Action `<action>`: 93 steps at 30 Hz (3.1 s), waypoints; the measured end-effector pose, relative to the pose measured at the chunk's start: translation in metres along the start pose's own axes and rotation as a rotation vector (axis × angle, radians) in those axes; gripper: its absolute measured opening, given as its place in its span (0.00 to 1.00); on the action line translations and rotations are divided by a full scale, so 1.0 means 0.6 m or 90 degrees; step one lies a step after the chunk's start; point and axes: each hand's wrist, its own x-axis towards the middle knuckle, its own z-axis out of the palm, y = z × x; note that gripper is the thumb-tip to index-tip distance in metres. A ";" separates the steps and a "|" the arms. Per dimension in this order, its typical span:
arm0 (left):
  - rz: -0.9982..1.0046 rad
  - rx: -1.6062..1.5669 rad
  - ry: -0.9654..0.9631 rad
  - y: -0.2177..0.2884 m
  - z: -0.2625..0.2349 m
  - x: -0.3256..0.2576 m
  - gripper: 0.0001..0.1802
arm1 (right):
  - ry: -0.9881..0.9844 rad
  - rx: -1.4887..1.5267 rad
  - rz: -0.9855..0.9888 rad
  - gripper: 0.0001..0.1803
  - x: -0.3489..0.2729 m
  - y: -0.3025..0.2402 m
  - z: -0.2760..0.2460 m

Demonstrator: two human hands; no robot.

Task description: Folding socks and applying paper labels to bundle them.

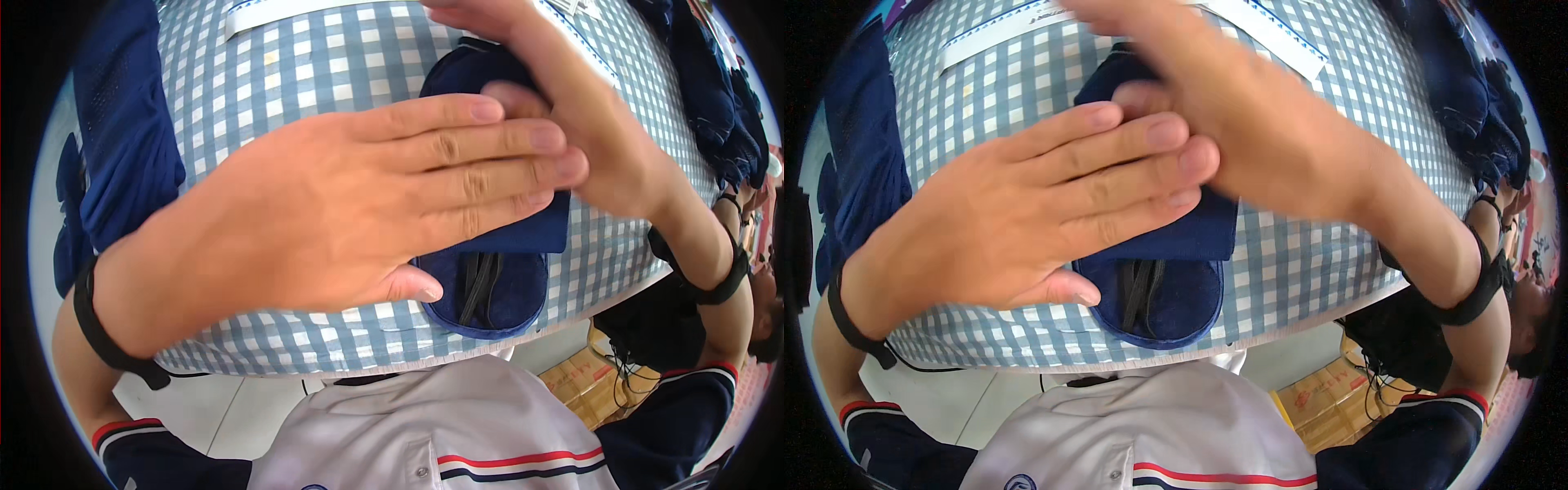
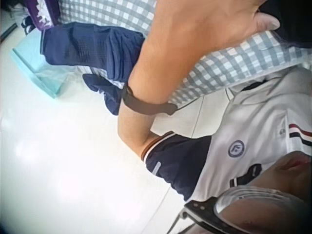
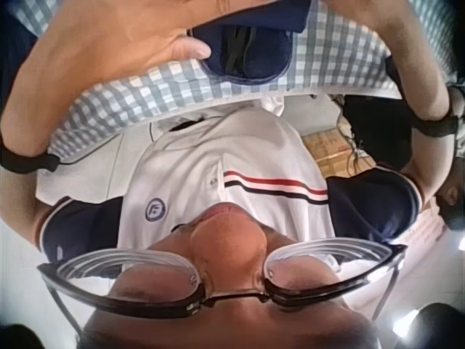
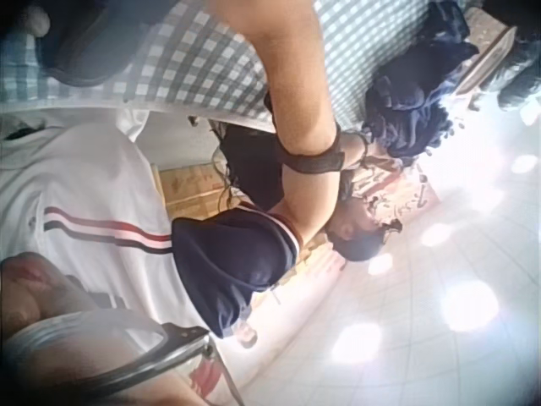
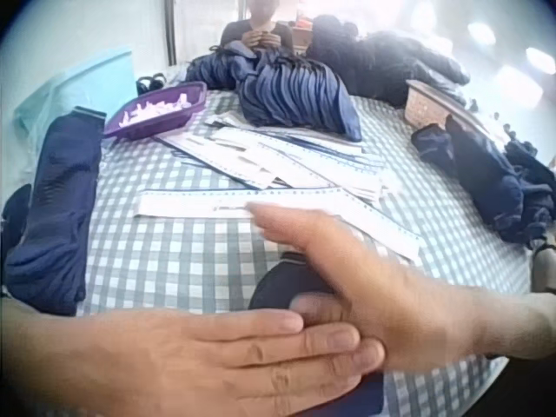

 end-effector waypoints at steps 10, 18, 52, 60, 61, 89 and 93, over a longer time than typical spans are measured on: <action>0.025 0.002 0.040 0.016 0.007 0.004 0.55 | -0.594 -0.310 0.498 0.11 0.193 -0.175 -0.069; 0.024 0.039 0.033 0.033 0.026 -0.002 0.48 | -0.160 -0.570 -0.158 0.21 0.014 -0.115 -0.006; 0.131 0.149 0.082 0.049 0.065 -0.044 0.36 | -0.113 -0.575 -0.097 0.17 -0.038 -0.157 0.038; 0.089 -0.046 0.110 0.069 0.043 -0.048 0.32 | -0.005 -0.586 -0.202 0.19 -0.068 -0.143 0.068; 0.123 -0.048 0.177 0.068 0.041 -0.052 0.29 | -0.024 -0.597 -0.186 0.20 -0.067 -0.157 0.074; -0.011 0.102 0.301 0.098 0.033 0.012 0.17 | -0.199 -0.097 0.238 0.09 -0.044 -0.166 -0.010; -0.018 0.155 0.316 0.120 0.022 0.001 0.15 | -0.225 -0.118 0.236 0.08 -0.033 -0.178 -0.010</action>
